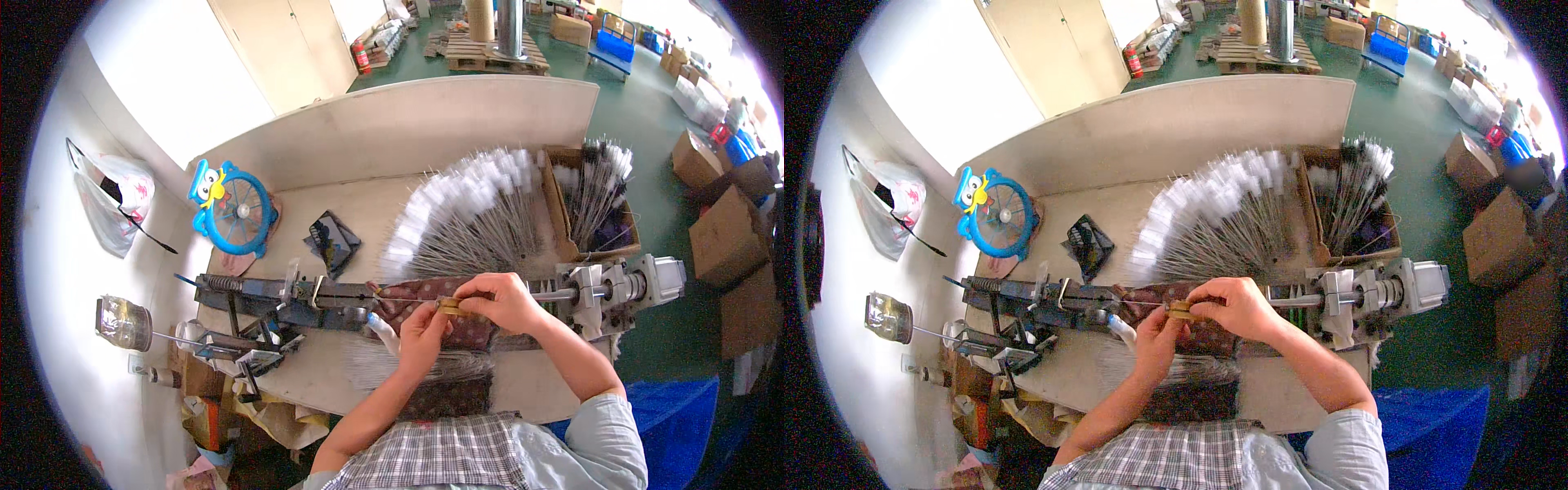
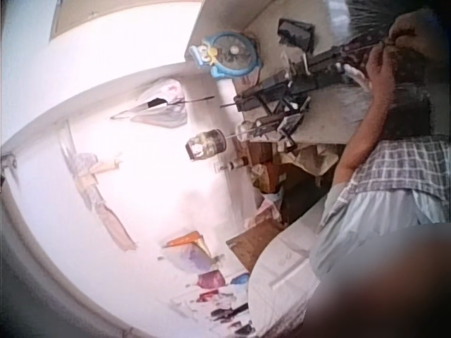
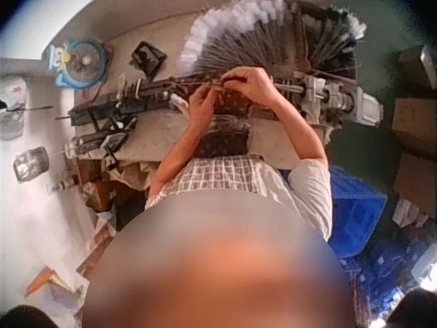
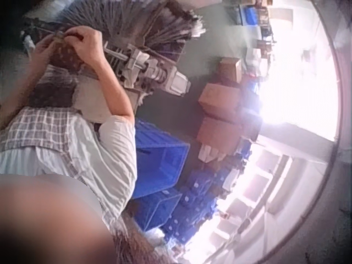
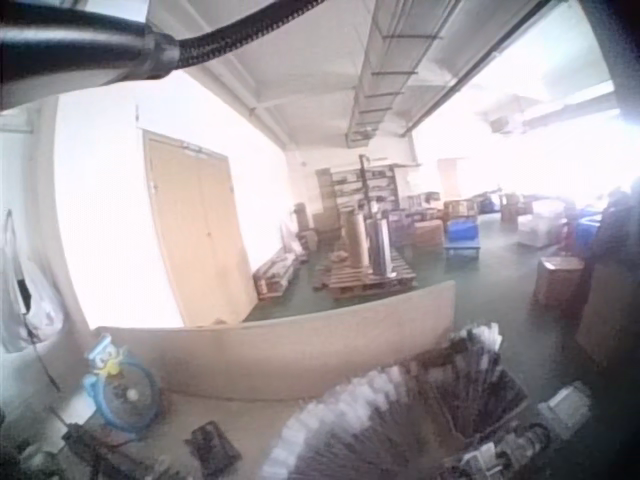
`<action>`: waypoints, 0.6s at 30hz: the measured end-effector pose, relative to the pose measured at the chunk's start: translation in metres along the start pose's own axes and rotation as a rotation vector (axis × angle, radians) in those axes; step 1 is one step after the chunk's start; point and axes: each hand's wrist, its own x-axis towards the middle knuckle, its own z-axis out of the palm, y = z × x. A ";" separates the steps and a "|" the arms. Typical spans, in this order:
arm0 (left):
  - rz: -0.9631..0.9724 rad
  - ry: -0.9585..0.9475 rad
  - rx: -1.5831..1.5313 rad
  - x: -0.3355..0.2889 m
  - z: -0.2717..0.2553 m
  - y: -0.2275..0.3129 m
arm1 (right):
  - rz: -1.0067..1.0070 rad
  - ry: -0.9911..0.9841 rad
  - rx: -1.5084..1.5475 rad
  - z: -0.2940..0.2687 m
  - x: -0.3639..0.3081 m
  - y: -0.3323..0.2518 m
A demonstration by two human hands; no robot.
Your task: Assembling industrial brush components by inserting bristles and metal rods into an assembly machine fixture.
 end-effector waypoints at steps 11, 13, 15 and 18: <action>-0.106 0.407 -0.358 -0.007 -0.029 0.017 | -0.354 0.177 -0.387 0.029 0.021 -0.016; -0.154 0.389 -0.396 -0.006 -0.030 0.023 | -0.387 0.272 -0.607 0.049 0.036 -0.021; -0.202 0.368 -0.434 -0.005 -0.030 0.024 | -0.329 0.218 -0.681 0.061 0.046 -0.016; -0.225 0.287 -0.448 -0.005 -0.035 0.019 | -0.287 0.158 -0.532 0.074 0.048 -0.010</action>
